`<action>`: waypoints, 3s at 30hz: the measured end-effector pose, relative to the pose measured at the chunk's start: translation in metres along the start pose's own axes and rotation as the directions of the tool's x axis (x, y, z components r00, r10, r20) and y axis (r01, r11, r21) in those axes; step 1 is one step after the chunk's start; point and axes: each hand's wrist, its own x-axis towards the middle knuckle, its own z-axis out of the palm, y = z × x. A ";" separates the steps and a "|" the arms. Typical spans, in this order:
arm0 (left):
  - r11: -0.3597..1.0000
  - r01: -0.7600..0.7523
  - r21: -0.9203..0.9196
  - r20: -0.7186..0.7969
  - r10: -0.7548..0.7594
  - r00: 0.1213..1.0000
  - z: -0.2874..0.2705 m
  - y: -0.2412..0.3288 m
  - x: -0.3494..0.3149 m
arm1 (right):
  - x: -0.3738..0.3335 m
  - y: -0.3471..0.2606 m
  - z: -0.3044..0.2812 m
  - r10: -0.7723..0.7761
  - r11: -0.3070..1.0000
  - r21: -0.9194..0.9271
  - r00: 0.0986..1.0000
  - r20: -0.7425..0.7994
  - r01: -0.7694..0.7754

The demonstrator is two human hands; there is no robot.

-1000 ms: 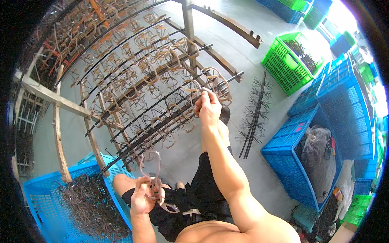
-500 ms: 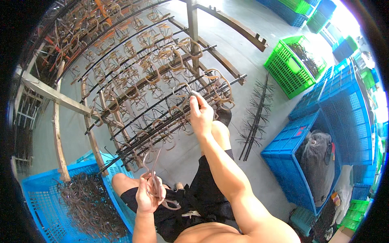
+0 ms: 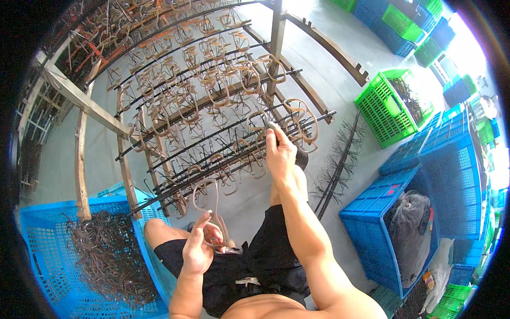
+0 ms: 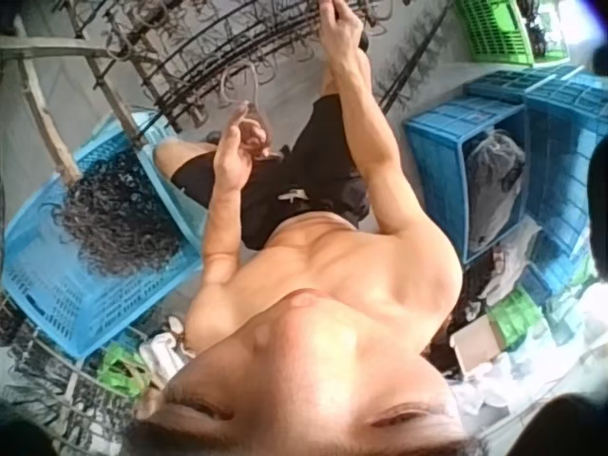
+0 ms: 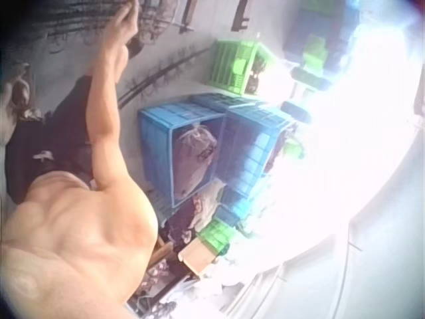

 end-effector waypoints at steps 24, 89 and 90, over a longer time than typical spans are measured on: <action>0.984 -0.134 0.118 -0.352 0.168 0.921 0.027 -0.021 0.028 | -0.135 -0.075 -0.019 -0.075 0.934 0.317 0.779 0.623 -0.164; 0.687 -0.181 0.703 -0.014 0.268 0.963 -0.037 0.054 -0.013 | -0.102 -0.108 -0.004 -0.447 0.780 0.114 0.420 0.790 0.616; 0.661 -0.206 0.721 0.011 0.287 0.958 -0.040 0.057 -0.014 | -0.105 -0.105 -0.002 -0.444 0.854 0.347 0.197 0.874 0.388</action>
